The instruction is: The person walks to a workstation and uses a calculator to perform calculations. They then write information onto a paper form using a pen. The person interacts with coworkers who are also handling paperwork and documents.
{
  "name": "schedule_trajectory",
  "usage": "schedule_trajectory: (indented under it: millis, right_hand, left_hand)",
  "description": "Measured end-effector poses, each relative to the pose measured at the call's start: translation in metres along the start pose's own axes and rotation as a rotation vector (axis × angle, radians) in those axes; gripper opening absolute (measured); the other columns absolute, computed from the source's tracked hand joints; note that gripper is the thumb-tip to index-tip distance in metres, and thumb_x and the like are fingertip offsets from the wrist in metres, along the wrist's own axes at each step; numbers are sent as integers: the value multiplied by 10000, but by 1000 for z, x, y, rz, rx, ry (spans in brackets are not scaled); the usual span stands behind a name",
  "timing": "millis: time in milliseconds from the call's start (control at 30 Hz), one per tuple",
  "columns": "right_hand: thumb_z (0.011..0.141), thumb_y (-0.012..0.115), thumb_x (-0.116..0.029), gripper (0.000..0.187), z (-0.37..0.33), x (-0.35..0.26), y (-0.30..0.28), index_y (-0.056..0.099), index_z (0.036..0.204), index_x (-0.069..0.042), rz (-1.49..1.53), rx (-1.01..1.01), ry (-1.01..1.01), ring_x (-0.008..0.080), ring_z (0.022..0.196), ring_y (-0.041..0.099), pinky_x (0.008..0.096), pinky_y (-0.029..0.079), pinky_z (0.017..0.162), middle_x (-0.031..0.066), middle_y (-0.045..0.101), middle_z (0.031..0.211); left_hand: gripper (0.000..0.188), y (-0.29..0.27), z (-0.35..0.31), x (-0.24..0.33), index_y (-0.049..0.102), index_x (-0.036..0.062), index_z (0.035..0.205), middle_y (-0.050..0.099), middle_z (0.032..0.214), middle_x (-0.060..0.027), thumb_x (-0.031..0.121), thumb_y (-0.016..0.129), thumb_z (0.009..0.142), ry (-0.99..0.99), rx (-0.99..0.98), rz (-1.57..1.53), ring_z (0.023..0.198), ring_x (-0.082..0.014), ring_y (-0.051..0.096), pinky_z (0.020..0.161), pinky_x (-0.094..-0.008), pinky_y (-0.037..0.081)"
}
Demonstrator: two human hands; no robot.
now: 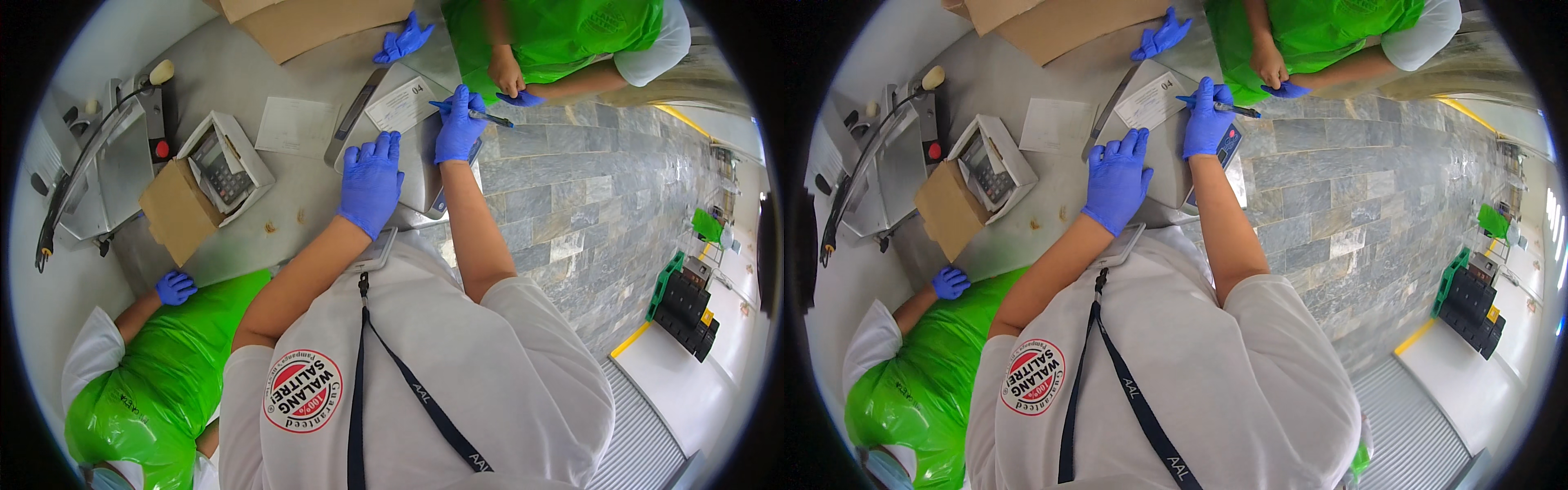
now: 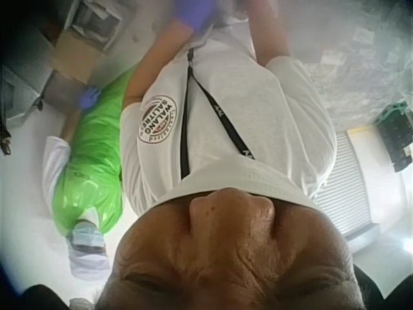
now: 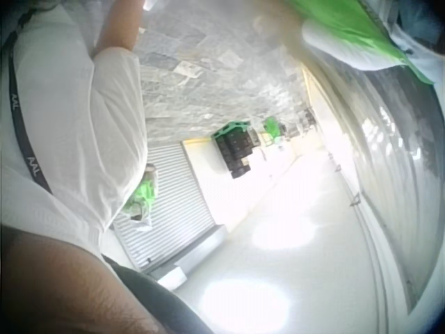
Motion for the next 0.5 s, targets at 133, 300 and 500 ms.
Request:
schedule_trajectory:
  millis: [133,300,500]
  right_hand:
    - [936,608,-226,301,7,8,-5,482,713,-68,-19,-33,-49,72,578,470,226,386,535,13,519,637]
    - [951,581,-228,255,6,6,-5,498,778,-60,18,-1,-54,76,602,485,228,401,551,24,546,690]
    - [988,500,-247,231,-1,1,-3,535,946,-23,-168,-33,-207,89,676,533,235,441,628,51,576,775]
  left_hand:
    - [697,0,-4,-1,393,111,1408,478,1324,-62,251,660,780,7,-8,0,1054,-210,494,942,-434,316]
    - [699,-5,-7,-3,401,124,1400,452,1325,-61,266,679,774,20,35,13,1131,-227,459,984,-450,309]
    - [668,-5,-8,-4,425,138,1386,443,1354,-51,284,668,780,10,65,15,1189,-229,433,1010,-459,282]
Point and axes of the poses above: each hand's wrist, its own z-axis towards the middle knuckle, its own y-axis out of the palm, x = y × z, the point moved 4 cm from there along z, towards the middle knuckle
